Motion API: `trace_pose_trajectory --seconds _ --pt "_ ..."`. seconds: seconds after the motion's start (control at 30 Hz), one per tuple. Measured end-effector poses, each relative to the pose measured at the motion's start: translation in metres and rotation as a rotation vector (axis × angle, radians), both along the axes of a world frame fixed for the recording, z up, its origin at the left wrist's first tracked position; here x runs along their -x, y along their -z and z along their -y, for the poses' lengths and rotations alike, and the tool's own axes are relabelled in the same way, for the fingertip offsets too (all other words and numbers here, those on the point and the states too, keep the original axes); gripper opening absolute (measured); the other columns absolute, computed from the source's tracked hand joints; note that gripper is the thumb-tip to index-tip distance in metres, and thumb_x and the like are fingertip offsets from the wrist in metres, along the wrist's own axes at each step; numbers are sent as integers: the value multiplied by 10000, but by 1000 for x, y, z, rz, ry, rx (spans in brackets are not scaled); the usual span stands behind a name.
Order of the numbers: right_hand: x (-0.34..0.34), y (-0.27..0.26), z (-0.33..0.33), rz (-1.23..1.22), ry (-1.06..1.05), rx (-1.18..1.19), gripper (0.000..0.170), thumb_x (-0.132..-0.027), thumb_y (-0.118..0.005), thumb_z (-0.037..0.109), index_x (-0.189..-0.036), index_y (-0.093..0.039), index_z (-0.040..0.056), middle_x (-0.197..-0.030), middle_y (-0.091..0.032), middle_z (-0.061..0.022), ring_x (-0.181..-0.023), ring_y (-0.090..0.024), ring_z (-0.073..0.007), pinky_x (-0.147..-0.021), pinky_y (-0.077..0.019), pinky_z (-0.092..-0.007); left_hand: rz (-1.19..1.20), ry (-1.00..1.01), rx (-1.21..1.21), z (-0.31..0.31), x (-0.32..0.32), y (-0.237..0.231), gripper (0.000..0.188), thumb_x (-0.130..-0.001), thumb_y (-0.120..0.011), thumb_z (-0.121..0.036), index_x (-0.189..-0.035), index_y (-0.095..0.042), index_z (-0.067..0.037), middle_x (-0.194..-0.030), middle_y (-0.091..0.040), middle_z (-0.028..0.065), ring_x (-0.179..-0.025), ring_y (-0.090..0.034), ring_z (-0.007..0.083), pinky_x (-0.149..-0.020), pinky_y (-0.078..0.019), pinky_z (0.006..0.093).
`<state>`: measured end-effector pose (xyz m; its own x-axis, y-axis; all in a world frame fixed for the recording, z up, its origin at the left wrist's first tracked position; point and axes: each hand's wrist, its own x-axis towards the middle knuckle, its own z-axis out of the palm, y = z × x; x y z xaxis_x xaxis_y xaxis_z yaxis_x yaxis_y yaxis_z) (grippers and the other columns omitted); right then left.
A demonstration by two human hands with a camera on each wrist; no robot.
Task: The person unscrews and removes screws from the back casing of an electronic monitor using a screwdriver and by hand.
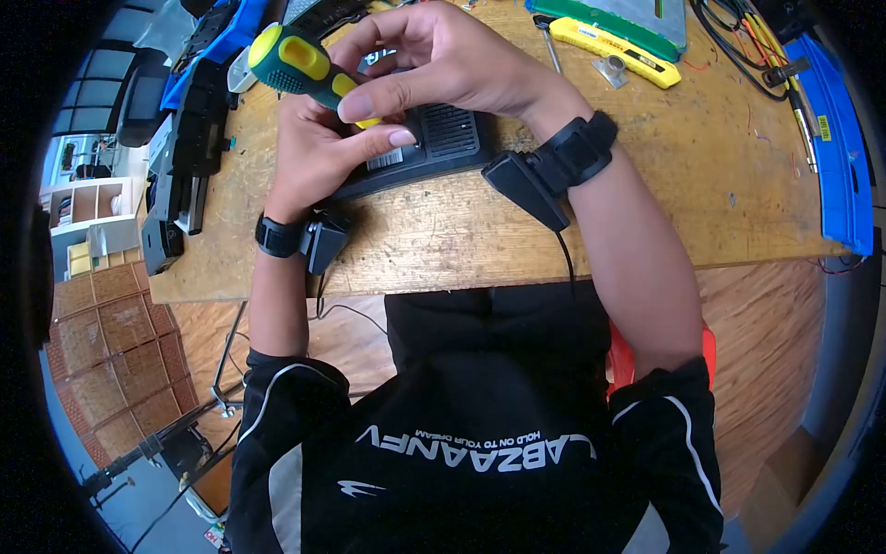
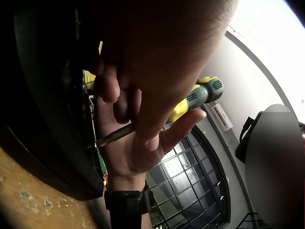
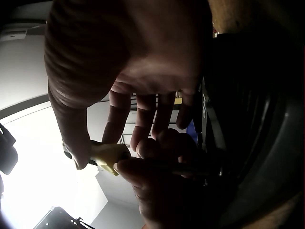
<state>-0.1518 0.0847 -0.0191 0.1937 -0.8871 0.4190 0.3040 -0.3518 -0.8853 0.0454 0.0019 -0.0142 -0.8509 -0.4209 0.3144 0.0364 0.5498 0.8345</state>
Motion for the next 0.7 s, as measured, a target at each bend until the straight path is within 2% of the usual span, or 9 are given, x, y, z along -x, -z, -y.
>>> trace_pose_trajectory --seconds 0.17,0.23,0.27,0.3,0.37,0.4,0.53,0.63,0.7 --pt "10 -9 -4 30 -45 -77 435 -882 -799 136 -1247 -653 -52 -1128 -698 -72 -1028 -650 -141 -935 -504 -273 -107 128 -93 0 4 2 168 -803 -898 -147 -907 -792 -68 -607 -575 -82 -517 -427 -5 -499 -321 188" --pt "27 -28 -1 232 -578 -185 433 -911 -756 142 -1272 -638 -66 -1150 -693 -73 -1030 -650 -144 -925 -506 -263 -80 136 -77 6 1 5 176 -806 -893 -140 -945 -805 -77 -608 -579 -81 -510 -426 -2 -500 -324 189" --pt "-5 -7 -10 247 -152 -131 465 -870 -813 144 -1256 -645 -56 -1155 -691 -76 -1033 -647 -148 -931 -502 -272 -50 108 -53 7 0 8 178 -798 -901 -148 -925 -799 -74 -611 -581 -83 -511 -428 -5 -498 -325 189" --pt "-6 -7 -9 247 -152 -130 465 -870 -813 144 -1256 -645 -56 -1155 -691 -76 -1033 -647 -148 -931 -502 -272 -22 80 -28 9 0 9 183 -790 -909 -157 -905 -794 -72 -614 -583 -84 -512 -430 -8 -496 -326 188" --pt "-6 -8 -7 39 8 -34 516 -813 -873 144 -1240 -652 -42 -1159 -690 -77 -1044 -643 -156 -952 -497 -287 -13 30 -13 1 2 2 205 -770 -926 -175 -865 -777 -71 -613 -578 -84 -511 -429 -8 -488 -318 190" --pt "-4 -7 -6 -9 14 -51 538 -766 -917 144 -1210 -668 -30 -1147 -693 -80 -1049 -640 -158 -961 -493 -300 -30 15 -32 -2 3 1 214 -764 -932 -179 -853 -770 -71 -610 -573 -84 -512 -428 -7 -484 -308 192" --pt "2 2 1 -101 -9 17 463 -802 -892 158 -1178 -688 -21 -1132 -698 -76 -1040 -642 -154 -942 -496 -292 -46 45 -32 -1 2 2 207 -777 -923 -187 -862 -771 -76 -606 -569 -85 -513 -427 -3 -483 -299 195" --pt "3 5 -5 76 -15 -52 359 -874 -829 173 -1159 -707 -9 -1095 -701 -73 -1018 -639 -144 -899 -504 -283 -13 111 27 3 0 2 202 -805 -899 -198 -934 -801 -78 -600 -566 -78 -511 -428 7 -485 -303 201" --pt "14 4 -7 -179 34 -78 627 -867 -717 311 -1390 -591 -11 -1356 -637 -174 -1196 -650 -232 -1050 -511 -366 -27 137 49 3 4 0 224 -808 -893 -203 -980 -815 -82 -600 -561 -67 -520 -433 10 -486 -300 205"
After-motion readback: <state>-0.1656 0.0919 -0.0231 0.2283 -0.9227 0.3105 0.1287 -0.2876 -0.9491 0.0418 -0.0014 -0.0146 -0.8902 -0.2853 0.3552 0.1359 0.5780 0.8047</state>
